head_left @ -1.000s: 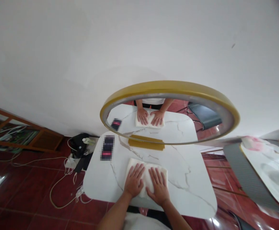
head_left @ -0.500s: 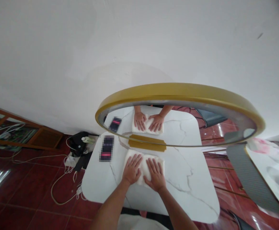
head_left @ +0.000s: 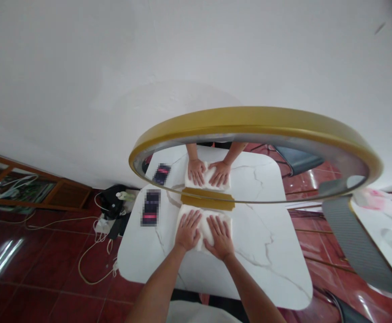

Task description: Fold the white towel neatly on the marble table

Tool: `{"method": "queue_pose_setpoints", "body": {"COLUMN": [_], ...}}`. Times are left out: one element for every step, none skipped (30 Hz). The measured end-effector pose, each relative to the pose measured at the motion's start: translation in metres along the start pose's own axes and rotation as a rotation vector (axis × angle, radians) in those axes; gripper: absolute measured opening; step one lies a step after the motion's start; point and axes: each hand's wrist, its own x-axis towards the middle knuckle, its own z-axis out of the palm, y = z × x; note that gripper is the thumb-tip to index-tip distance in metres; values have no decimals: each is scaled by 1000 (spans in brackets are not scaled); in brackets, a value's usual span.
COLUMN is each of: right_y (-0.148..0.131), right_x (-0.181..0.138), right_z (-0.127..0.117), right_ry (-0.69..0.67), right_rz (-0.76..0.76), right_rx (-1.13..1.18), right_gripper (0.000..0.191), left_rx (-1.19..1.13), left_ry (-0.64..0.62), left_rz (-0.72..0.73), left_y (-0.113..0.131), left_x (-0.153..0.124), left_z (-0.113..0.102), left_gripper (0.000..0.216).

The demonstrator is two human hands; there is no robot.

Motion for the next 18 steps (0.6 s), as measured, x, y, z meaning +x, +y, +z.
{"method": "queue_pose_setpoints", "body": {"right_y": [0, -1, -1, -1, -2, -2, -2, -2, -3, -4, -6, -8, -10, -12, -14, -15, -16, -17], "right_x": [0, 0, 0, 0, 0, 0, -1, -2, -5, -8, -12, -18, -24, -31, -38, -46, -53, -60], "right_z": [0, -1, -1, -1, -2, -2, -3, -3, -4, -4, -5, -5, -6, -6, -7, -8, -8, -7], "right_ry": [2, 5, 7, 9, 14, 19, 24, 27, 28, 27, 25, 22, 19, 17, 18, 17, 16, 8], "right_rz": [3, 5, 6, 6, 4, 1, -3, -9, -14, -18, -21, -23, -27, -31, -36, -43, -46, -45], "right_rx": [1, 1, 0, 0, -1, -1, -2, -3, -4, -6, -7, -7, -7, -5, -3, 0, 6, 16], "right_gripper": [78, 78, 78, 78, 77, 77, 76, 76, 76, 76, 76, 77, 78, 78, 79, 80, 80, 80], "left_rx": [-4, -7, -10, -11, -11, -10, -10, -9, -8, -7, -6, -6, -7, -8, -11, -14, -17, -20], "left_ry": [7, 14, 20, 25, 29, 33, 38, 41, 40, 36, 29, 18, 8, -2, -11, -14, -18, -22], "left_rz": [1, 2, 4, 4, 4, 4, 3, 2, 3, 4, 5, 8, 10, 16, 25, 29, 37, 45], "left_y": [0, 0, 0, 1, 1, 1, 1, 2, 2, 3, 3, 4, 6, 8, 10, 12, 14, 16], "left_x": [0, 0, 0, 0, -1, -1, -3, -4, -7, -11, -16, -21, -27, -33, -39, -45, -51, -56], "left_z": [0, -1, -1, -1, -1, -1, 0, 0, 1, 1, 2, 3, 3, 3, 3, 3, 3, 3], "left_gripper": [73, 72, 72, 72, 72, 71, 70, 70, 70, 71, 72, 73, 73, 74, 74, 74, 74, 74]}}
